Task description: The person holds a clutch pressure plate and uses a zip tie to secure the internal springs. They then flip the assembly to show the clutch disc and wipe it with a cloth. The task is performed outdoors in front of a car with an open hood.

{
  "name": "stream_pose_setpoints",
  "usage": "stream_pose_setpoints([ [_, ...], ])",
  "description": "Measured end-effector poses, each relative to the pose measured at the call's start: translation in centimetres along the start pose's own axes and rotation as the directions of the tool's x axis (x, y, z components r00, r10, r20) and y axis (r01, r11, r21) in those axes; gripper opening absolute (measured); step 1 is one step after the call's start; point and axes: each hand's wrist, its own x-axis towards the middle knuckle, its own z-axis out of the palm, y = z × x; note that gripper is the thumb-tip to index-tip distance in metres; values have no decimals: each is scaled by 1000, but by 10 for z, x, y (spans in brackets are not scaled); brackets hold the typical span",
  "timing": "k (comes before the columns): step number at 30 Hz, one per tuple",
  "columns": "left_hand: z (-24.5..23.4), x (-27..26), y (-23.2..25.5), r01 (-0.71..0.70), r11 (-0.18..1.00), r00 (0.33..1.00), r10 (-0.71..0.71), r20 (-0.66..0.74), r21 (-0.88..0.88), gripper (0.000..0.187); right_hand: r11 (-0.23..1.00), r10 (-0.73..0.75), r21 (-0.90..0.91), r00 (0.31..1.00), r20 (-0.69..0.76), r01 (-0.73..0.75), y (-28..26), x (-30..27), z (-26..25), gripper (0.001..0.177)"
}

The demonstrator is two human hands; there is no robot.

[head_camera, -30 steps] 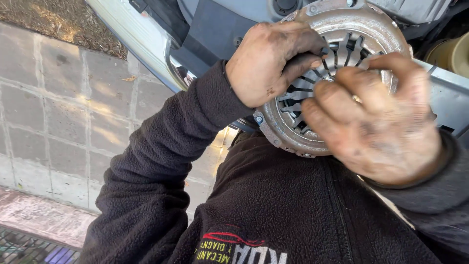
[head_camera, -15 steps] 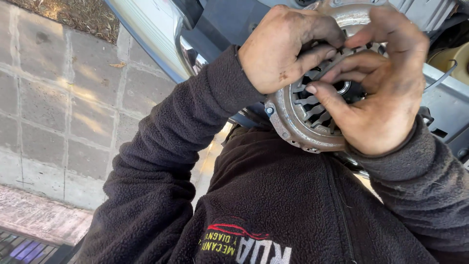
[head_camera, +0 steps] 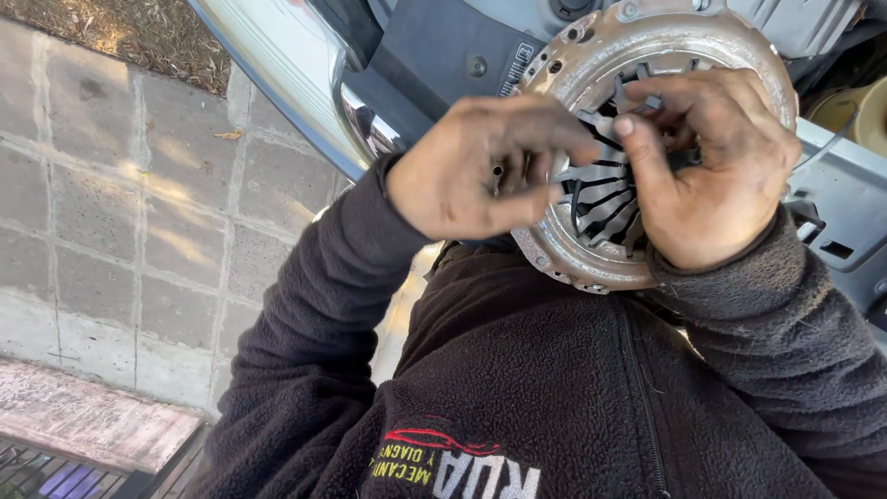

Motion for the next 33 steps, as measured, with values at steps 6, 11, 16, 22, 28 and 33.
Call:
stream_pose_setpoints([
  [6, 27, -19, 8, -76, 983, 997, 73, 28, 168, 29, 1000, -4, -10, 1000, 22, 4, -10, 15, -5, 7],
  [11, 21, -21, 17, -72, 984, 997, 64, 53, 165, 27, 999, -3, 54, 1000, 10, 2, -10, 20, 0, 9],
  [16, 30, -21, 18, -60, 997, 998, 61, -28, 48, 16, 996, -83, 26, 996, 30, 83, -6, 17, 0, 12],
  [22, 49, -8, 25, 291, 931, 876, -351, -330, -220, 22, 991, -76, 109, 997, 20, 73, 2, 10, 3, 8],
  [28, 42, 1, 28, 405, 892, 807, -452, -381, -201, 27, 993, -71, 98, 997, 27, 68, -3, 15, 1, 9],
  [33, 42, 1, 21, 426, 868, 800, -493, -344, -253, 27, 997, -40, 70, 999, 30, 38, -2, 16, -1, 11],
])
